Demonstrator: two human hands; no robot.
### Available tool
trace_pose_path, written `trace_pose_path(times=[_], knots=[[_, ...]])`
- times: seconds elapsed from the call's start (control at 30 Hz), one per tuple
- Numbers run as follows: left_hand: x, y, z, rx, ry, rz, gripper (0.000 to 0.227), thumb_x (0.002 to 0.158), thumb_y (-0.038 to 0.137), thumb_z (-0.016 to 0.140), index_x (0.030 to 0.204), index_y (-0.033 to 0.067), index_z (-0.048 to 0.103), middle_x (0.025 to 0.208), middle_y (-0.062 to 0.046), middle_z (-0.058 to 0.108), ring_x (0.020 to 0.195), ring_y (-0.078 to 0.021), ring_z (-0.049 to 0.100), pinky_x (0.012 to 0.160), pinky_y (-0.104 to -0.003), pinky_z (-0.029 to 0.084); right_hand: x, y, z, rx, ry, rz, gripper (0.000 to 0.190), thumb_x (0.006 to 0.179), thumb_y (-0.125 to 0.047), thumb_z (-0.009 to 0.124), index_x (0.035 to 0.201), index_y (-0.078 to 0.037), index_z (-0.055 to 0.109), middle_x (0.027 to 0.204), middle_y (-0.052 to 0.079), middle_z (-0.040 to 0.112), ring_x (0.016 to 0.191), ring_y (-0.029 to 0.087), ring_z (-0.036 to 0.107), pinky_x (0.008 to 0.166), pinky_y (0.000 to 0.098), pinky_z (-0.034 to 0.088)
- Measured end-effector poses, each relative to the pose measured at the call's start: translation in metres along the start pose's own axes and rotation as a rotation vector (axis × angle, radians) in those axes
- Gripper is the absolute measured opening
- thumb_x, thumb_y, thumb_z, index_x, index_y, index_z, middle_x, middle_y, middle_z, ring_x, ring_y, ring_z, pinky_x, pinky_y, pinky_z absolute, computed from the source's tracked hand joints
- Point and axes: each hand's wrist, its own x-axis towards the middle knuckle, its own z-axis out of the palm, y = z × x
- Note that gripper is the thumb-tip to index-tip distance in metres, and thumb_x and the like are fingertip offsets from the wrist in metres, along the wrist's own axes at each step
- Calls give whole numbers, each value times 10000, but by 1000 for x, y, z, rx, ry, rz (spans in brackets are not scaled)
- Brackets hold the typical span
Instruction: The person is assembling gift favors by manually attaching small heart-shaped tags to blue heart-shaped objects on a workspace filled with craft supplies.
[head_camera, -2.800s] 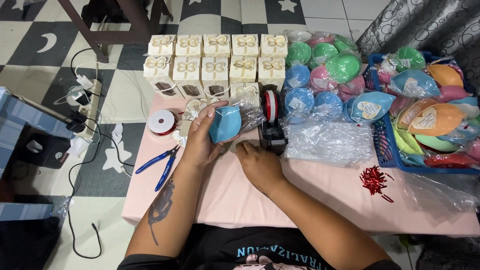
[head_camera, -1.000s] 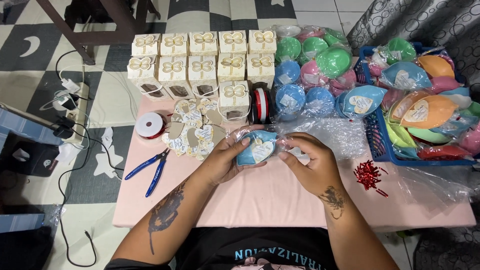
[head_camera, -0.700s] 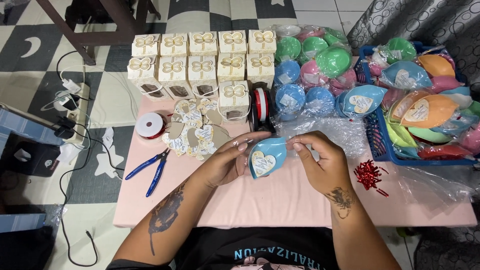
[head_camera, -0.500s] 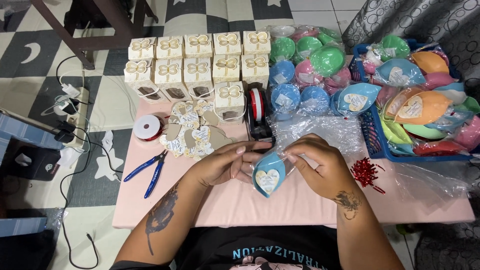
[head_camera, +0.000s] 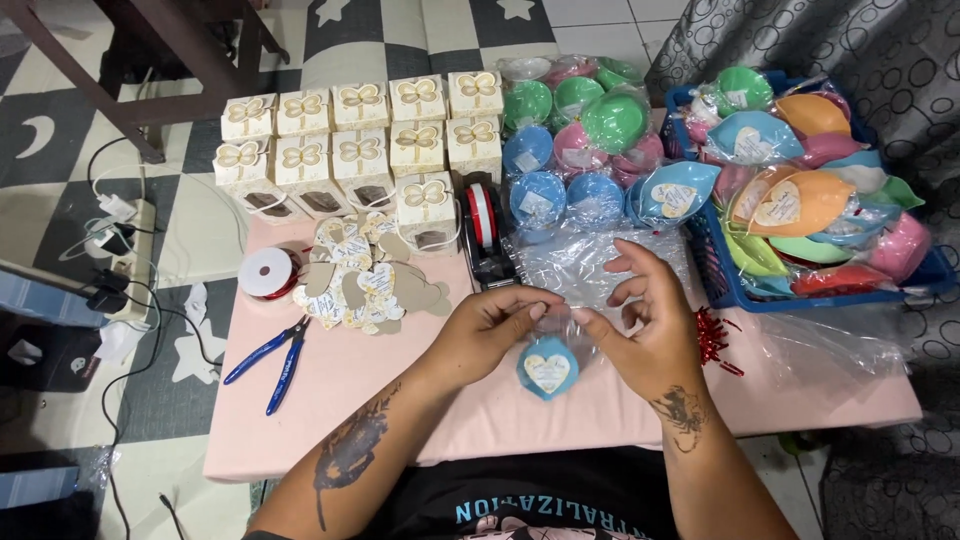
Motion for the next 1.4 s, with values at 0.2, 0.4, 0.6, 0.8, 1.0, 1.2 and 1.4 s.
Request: trace_pose_path(times=[0.2, 0.4, 0.6, 0.8, 1.0, 1.2, 1.4], knots=[[-4, -8, 17, 229, 93, 150, 284, 1004, 136, 717, 1271, 47, 755, 936, -131, 789, 915, -222, 772, 821, -374, 656, -17, 31, 28, -121, 129, -87, 222, 905, -63, 840, 1107, -33, 755, 794, 88, 627, 561, 208, 654, 469, 282, 530], [-8, -6, 17, 362, 59, 159, 298, 848, 50, 849, 1141, 56, 793, 928, -124, 813, 888, -267, 790, 838, -388, 667, -16, 33, 31, -28, 159, -180, 85, 985, -46, 728, 1055, -37, 776, 798, 63, 677, 642, 144, 631, 583, 264, 562], [-2, -33, 6, 132, 216, 87, 262, 842, -9, 844, 1097, 30, 801, 866, -104, 784, 861, -163, 734, 852, -330, 642, -17, 28, 16, -115, 114, -271, 266, 932, -173, 802, 1161, -59, 734, 990, 87, 659, 824, 215, 648, 676, 311, 568], [-8, -32, -2, -112, 222, 129, 337, 834, -46, 857, 1149, 1, 747, 860, -78, 695, 861, -138, 720, 842, -295, 645, -27, 18, 24, 5, -67, 94, 622, 805, -75, 884, 1364, -56, 613, 1013, 129, 728, 806, 182, 711, 648, 295, 557], [-10, -15, -5, 20, 102, 125, 429, 894, 112, 845, 1296, 32, 717, 1128, -156, 754, 1132, -250, 715, 1011, -430, 571, -24, 17, 18, 140, -53, 137, 401, 890, -21, 800, 1274, -57, 690, 929, 76, 825, 769, 81, 716, 719, 227, 572], [-11, -16, -3, 21, 112, 46, 151, 999, 134, 744, 1088, 24, 797, 860, -109, 799, 860, -121, 706, 813, -335, 618, -21, 11, 19, 243, -26, 146, 322, 947, -52, 757, 1261, -28, 688, 964, 114, 819, 788, 79, 687, 757, 235, 581], [-9, -7, -2, 139, 166, 95, 146, 1026, 130, 698, 946, 52, 792, 691, -80, 717, 715, -130, 627, 708, -322, 568, -17, 10, 12, 128, -123, 204, 337, 914, -54, 784, 1245, -36, 721, 901, 124, 784, 663, 127, 675, 639, 279, 640]])
